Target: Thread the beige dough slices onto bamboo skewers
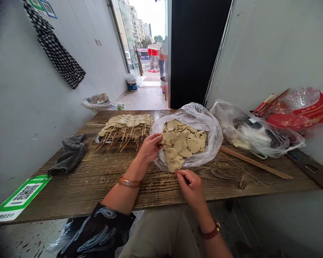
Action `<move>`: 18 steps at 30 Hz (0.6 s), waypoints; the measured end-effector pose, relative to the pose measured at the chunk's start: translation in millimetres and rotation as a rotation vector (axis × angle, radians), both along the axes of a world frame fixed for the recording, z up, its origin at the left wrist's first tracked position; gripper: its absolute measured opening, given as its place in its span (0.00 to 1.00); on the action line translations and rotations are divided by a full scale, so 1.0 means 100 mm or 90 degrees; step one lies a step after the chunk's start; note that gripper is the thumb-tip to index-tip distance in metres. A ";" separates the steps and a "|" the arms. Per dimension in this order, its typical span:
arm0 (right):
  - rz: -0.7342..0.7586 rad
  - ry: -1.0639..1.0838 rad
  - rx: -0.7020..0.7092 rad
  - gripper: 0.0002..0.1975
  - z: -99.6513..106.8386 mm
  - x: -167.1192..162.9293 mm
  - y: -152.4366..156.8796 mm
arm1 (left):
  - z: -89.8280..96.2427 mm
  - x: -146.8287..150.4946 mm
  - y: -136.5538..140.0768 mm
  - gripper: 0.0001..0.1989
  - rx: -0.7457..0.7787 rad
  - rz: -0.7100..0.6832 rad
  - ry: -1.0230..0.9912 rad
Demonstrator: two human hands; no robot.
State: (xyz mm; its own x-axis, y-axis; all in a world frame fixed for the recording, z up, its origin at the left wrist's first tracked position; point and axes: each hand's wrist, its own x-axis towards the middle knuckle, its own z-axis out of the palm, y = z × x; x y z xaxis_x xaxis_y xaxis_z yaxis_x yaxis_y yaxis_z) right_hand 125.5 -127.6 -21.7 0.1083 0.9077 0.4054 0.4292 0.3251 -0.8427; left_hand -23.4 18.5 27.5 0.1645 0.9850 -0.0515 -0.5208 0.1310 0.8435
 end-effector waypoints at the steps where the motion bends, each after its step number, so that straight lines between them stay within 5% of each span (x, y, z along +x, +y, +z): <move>1: 0.000 0.001 0.001 0.10 0.00 0.00 0.00 | 0.00 0.00 0.00 0.16 -0.004 -0.004 -0.004; 7: -0.001 0.005 -0.006 0.11 0.00 0.00 0.00 | 0.00 0.03 -0.04 0.15 -0.014 -0.040 0.011; 18: -0.033 0.035 -0.042 0.12 0.00 0.00 0.01 | 0.01 0.06 -0.07 0.12 0.124 0.053 0.163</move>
State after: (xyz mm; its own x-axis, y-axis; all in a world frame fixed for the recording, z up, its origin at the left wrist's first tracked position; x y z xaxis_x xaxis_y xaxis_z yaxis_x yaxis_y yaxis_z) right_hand 125.8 -126.9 -21.5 0.1754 0.9252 0.3366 0.3965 0.2466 -0.8843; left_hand -17.2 11.9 28.9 0.0892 0.9899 0.1099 -0.2903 -0.0798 0.9536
